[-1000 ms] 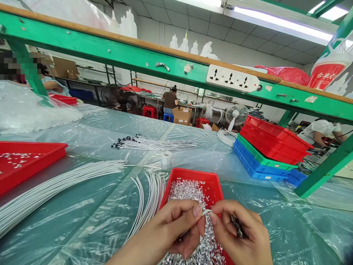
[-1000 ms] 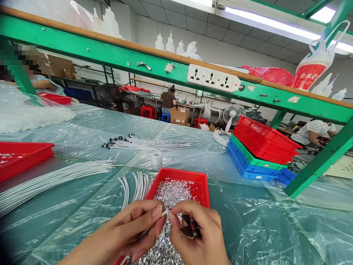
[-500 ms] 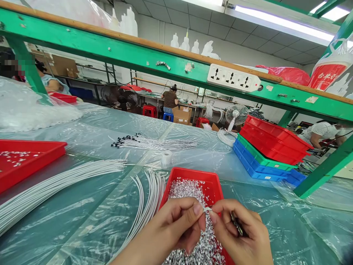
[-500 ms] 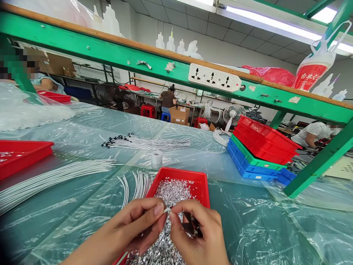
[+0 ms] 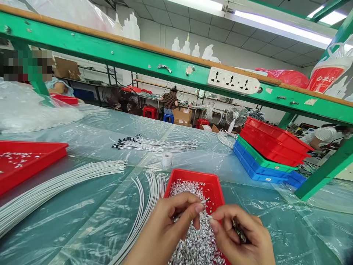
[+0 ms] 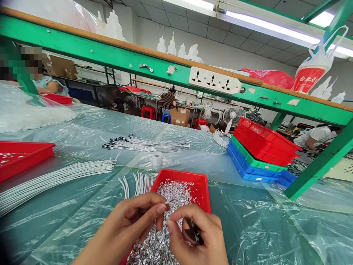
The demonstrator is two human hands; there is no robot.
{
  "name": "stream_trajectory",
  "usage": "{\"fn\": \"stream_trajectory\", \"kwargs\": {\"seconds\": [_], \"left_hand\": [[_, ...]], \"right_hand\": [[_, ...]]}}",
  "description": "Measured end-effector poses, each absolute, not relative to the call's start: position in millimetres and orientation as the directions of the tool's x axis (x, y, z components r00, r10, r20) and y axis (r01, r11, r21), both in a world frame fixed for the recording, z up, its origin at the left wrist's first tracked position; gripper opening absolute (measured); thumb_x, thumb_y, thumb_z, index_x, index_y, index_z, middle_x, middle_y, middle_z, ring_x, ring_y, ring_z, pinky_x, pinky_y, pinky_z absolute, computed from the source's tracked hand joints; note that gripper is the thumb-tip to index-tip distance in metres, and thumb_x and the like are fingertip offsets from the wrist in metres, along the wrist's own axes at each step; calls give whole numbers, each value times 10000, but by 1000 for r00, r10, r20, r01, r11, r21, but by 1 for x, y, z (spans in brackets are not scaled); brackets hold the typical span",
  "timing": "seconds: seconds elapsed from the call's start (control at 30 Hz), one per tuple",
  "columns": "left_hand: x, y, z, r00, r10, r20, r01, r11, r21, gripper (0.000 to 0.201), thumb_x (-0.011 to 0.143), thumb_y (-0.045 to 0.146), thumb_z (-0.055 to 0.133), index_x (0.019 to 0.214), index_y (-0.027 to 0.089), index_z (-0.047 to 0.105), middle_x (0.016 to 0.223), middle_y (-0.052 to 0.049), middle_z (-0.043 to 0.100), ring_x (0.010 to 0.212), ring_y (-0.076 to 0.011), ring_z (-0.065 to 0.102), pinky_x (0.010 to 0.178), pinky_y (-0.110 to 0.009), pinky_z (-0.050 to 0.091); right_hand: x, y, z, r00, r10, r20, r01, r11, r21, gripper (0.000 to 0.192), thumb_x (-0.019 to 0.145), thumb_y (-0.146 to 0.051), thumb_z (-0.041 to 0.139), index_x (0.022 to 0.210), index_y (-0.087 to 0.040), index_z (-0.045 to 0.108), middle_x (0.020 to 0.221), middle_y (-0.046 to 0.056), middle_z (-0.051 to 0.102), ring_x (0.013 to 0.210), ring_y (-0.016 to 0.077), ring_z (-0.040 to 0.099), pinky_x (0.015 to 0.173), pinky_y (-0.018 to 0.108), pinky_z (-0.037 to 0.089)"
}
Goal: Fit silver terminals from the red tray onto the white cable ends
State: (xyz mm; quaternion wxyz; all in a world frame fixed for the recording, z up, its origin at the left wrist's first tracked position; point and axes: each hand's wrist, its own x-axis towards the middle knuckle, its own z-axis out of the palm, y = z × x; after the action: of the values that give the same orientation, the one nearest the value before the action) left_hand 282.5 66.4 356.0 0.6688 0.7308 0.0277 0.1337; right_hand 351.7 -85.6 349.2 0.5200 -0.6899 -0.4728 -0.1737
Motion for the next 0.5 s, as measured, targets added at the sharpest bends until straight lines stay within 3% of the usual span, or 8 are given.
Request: {"fn": "stream_trajectory", "kwargs": {"seconds": [0.1,0.3,0.4,0.5], "left_hand": [[288,71,353,955,249,161,-151,-60,987,310,868,439,573,735,161,607,631,4,581,454,-75,375,428,-218,256],[287,73,354,958,209,194,-200,9,980,373,892,512,510,810,156,578,668,-26,640,417,-66,427,419,-206,301],[285,70,354,954,219,207,-219,35,975,379,910,526,481,888,155,556,658,-31,654,397,-70,433,393,-203,291],[283,67,353,941,234,243,-258,35,965,366,924,513,470,904,153,530,634,-26,652,388,-69,433,391,-201,304]], "right_hand": [[351,-88,349,489,462,740,839,-17,-543,102,845,-141,604,804,-221,652,487,-90,373,345,92,354,361,176,333],[375,-90,357,554,444,704,797,-40,-603,104,909,-207,595,836,-218,668,557,-71,453,418,88,383,391,161,301],[387,-90,360,568,474,673,782,-58,-620,204,942,-269,552,809,-166,668,599,-33,535,460,104,427,403,173,309],[393,-90,359,596,459,659,764,-71,-641,285,943,-330,557,743,-144,639,597,-22,515,487,116,423,434,182,328]]}}
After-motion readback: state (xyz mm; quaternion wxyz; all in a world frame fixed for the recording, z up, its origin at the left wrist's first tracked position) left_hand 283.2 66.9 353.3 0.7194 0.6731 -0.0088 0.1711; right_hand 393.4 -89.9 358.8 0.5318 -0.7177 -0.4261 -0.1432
